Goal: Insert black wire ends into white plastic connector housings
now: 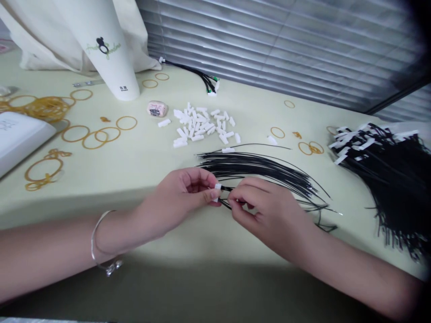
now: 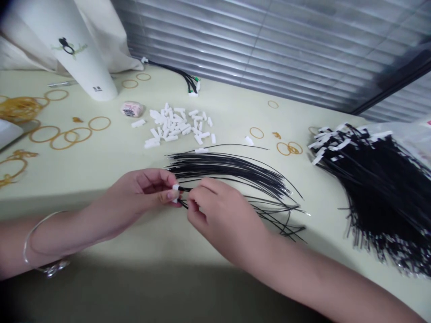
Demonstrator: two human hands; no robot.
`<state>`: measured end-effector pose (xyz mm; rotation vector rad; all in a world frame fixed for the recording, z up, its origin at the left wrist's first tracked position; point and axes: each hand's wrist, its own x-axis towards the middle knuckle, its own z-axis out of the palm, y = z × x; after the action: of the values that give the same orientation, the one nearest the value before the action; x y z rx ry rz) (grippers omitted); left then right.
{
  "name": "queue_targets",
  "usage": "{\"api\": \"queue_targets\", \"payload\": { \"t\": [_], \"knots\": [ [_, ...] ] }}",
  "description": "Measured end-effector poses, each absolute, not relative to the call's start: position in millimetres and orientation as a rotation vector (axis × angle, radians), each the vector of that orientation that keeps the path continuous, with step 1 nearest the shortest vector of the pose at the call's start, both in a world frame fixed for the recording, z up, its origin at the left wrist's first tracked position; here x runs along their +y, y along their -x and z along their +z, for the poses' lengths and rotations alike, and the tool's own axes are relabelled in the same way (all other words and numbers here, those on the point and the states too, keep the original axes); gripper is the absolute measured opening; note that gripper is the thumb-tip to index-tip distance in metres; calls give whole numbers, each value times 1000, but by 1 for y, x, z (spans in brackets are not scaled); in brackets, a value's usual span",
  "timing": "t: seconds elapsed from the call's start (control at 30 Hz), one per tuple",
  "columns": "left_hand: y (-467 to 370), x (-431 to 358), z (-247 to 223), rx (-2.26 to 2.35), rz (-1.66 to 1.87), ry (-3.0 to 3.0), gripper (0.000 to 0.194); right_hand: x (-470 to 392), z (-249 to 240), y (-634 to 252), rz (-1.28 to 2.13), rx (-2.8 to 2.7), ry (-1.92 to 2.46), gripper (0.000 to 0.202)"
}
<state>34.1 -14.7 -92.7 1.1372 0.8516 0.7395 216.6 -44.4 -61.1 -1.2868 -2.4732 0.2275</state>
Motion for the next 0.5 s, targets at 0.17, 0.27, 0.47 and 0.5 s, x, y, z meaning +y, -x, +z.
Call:
{"api": "queue_targets", "payload": {
  "t": [0.17,0.27,0.47,0.5],
  "knots": [
    [-29,-29,-98,661,786,-2084,11,-30,-38,-235,388,-2455,1351,7],
    [-27,-37,-102,311,807,-2596,24,-14,-47,-234,264,-2516,1397,4],
    [-30,-41,-102,300,681,-2797,27,4,-70,-217,377,-2619,1356,7],
    [-30,-41,-102,308,684,-2813,26,5,-70,-213,373,-2620,1331,7]
  ]
}}
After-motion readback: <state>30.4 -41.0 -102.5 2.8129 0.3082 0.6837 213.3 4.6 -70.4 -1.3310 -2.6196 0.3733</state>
